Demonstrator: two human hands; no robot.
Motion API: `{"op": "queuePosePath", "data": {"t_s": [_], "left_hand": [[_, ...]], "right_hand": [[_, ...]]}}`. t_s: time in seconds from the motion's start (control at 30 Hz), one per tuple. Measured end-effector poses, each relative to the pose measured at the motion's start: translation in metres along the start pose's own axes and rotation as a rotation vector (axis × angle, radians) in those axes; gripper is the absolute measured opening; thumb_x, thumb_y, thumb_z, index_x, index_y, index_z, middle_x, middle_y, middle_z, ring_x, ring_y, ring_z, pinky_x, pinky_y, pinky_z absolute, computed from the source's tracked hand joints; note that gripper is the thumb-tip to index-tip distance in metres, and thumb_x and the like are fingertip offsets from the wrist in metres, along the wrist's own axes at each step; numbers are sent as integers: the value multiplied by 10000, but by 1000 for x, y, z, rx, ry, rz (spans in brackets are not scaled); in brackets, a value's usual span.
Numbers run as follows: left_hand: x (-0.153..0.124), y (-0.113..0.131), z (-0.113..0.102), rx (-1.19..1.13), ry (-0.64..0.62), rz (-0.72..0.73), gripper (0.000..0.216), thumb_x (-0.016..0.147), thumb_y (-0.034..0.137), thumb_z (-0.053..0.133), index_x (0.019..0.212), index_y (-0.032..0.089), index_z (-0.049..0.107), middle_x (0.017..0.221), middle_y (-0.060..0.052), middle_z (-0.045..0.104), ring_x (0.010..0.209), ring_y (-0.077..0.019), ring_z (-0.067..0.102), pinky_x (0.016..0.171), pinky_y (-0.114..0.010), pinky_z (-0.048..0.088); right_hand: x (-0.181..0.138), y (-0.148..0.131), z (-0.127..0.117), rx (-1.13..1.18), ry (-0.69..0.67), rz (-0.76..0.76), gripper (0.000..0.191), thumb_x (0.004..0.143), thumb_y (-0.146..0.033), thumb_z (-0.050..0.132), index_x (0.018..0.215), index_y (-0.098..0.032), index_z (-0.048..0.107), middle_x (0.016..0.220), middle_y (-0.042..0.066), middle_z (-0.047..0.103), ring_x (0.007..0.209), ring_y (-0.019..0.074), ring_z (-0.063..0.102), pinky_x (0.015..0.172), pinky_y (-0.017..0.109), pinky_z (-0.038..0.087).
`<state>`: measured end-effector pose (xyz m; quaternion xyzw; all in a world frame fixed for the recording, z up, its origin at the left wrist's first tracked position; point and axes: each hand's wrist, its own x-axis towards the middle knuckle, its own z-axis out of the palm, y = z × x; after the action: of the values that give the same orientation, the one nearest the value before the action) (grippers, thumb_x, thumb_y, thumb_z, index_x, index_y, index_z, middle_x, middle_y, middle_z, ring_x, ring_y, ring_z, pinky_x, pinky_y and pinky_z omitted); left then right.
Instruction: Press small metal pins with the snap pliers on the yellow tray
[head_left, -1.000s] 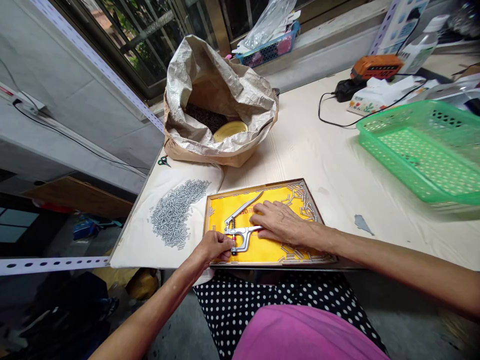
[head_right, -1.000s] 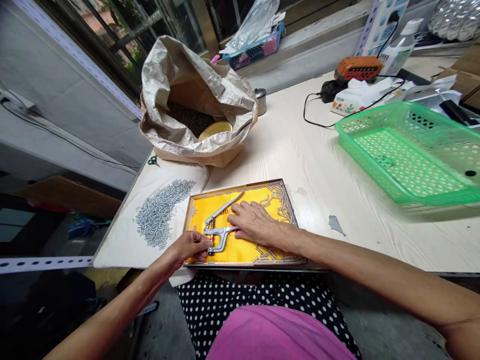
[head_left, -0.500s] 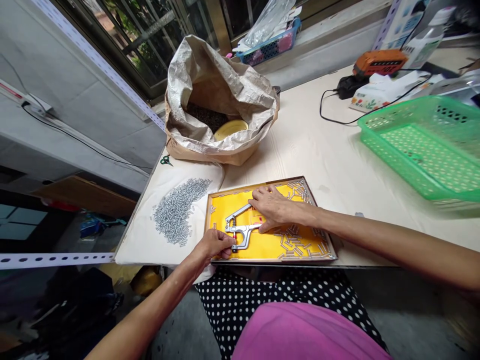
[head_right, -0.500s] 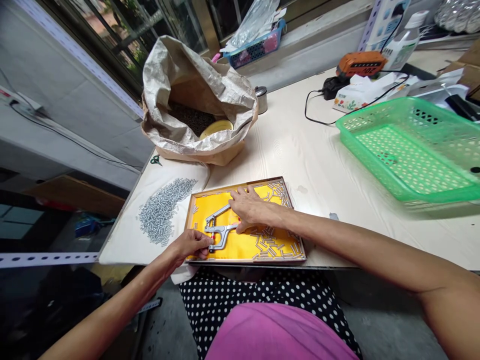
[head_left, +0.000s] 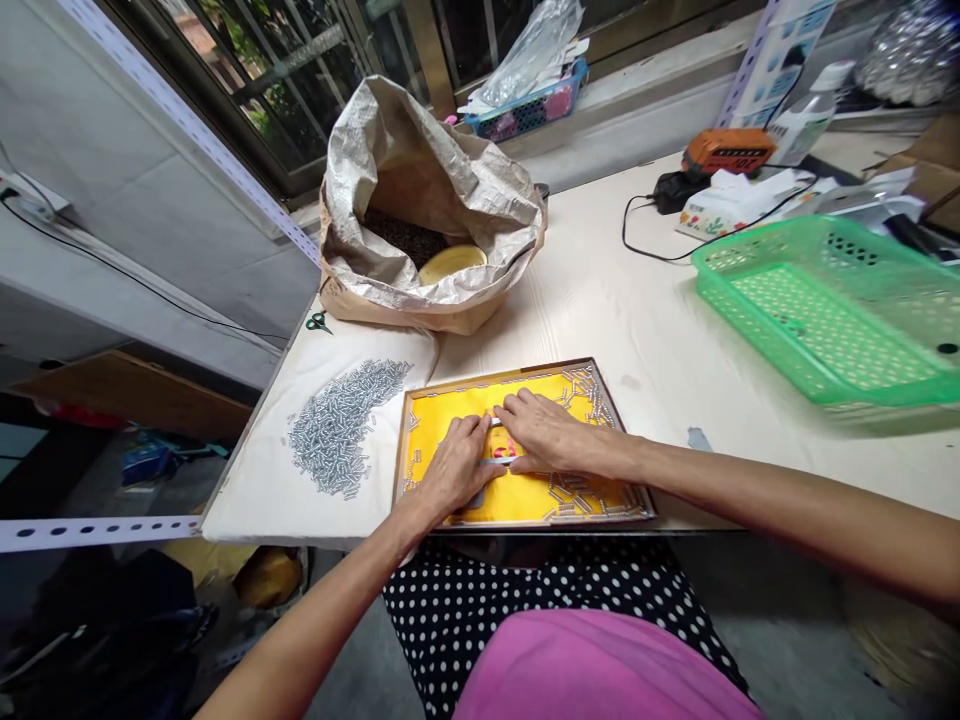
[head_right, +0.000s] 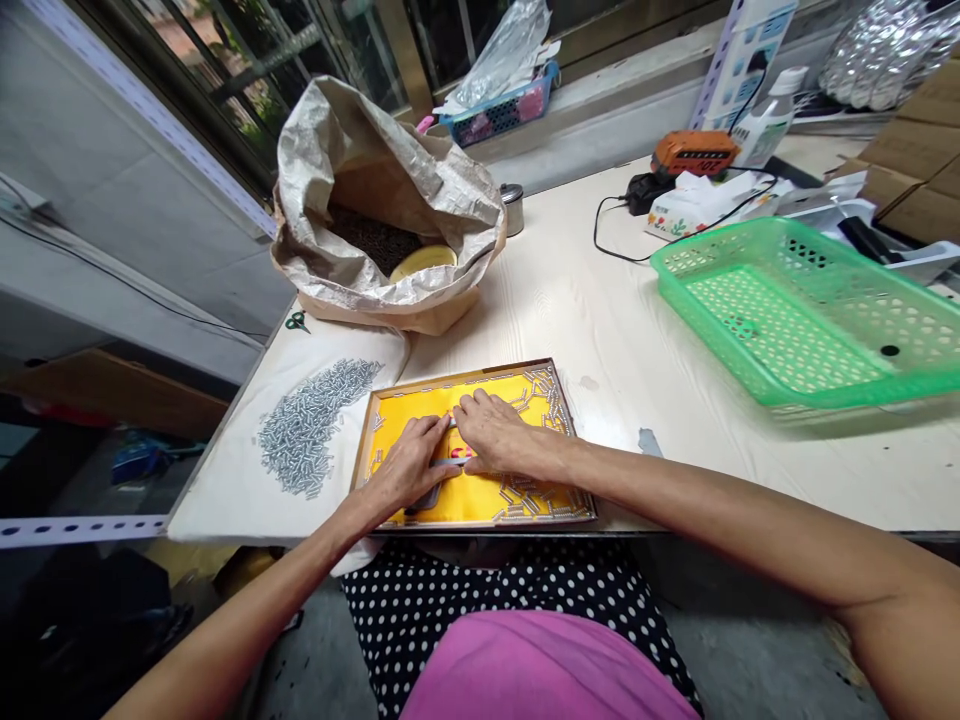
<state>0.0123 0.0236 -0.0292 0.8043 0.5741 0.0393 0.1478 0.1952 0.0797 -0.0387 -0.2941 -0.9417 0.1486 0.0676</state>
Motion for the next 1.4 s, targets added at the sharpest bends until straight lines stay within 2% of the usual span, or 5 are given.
{"op": "queuePosePath", "data": {"t_s": [0.23,0.67,0.8,1.1,1.4], "left_hand": [[-9,6,2,-41,54,-29,208,891,315,643,1040,170,644,990,-77,648,970,-244,557,855,-374,476],[-38,-11,-31,-149,303,-212,306,915,395,564,1121,194,668,1138,-105,636,1082,-248,601,930,-374,477],[-63,-14,-34,-217,178,-477,327,878,393,578,646,179,663,725,-46,638,691,-177,598,658,-269,417],[-48,-12,-13,-425,-102,-673,321,745,347,671,495,164,589,451,26,508,496,-124,468,517,-244,289],[-68,-2,-33,218,-187,-523,280,930,169,436,896,136,712,1031,-122,669,830,-206,674,695,-273,458]], "right_hand": [[-6,-6,12,44,-5,7,122,943,-196,515,992,-145,614,967,106,603,904,226,510,777,351,413],[-16,-12,6,-36,113,-74,223,887,-319,646,1046,-169,603,1062,118,583,1021,274,461,808,385,388],[-16,-18,18,-24,17,-18,110,949,-255,545,974,-170,610,1004,98,594,961,239,478,799,362,369],[-18,-23,20,125,61,-60,183,978,-102,376,950,-188,535,1002,67,559,873,188,498,769,306,401],[-24,7,35,161,182,-52,198,971,-93,350,882,-210,483,919,42,541,788,172,481,707,299,398]]}}
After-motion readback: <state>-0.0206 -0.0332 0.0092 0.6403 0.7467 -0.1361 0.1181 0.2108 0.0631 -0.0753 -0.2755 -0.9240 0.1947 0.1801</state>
